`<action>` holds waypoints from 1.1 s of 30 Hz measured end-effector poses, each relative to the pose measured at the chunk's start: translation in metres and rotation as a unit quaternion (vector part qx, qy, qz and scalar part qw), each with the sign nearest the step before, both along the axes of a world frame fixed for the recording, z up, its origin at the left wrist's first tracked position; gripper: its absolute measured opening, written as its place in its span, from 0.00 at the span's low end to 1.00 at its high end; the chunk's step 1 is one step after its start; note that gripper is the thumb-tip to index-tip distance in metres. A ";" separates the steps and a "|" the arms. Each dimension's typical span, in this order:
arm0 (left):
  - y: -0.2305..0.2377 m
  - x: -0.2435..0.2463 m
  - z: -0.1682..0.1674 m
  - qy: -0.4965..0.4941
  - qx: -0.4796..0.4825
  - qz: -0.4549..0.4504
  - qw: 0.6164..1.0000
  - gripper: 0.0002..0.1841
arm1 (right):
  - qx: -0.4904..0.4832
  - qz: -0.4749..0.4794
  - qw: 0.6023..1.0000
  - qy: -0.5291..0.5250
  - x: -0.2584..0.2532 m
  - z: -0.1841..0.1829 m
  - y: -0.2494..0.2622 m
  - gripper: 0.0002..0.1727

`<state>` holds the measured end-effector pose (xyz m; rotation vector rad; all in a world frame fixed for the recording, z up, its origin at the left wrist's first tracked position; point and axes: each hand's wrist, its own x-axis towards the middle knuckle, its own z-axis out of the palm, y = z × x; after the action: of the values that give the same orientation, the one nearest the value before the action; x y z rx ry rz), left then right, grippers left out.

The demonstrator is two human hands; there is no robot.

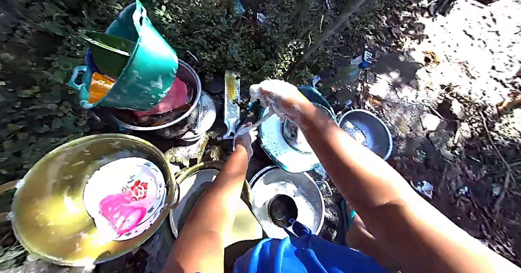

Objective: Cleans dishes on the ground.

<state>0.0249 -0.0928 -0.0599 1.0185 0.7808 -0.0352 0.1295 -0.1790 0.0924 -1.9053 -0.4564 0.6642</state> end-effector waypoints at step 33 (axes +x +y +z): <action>-0.146 0.069 -0.100 0.108 0.266 -0.189 0.939 0.27 | 0.298 -0.412 0.766 0.393 -0.106 -0.113 -0.228 0.28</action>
<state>0.0944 -0.2392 -0.1596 1.6948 0.7999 -0.2823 0.0238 -0.4067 -0.0210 -0.9047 0.6388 0.5459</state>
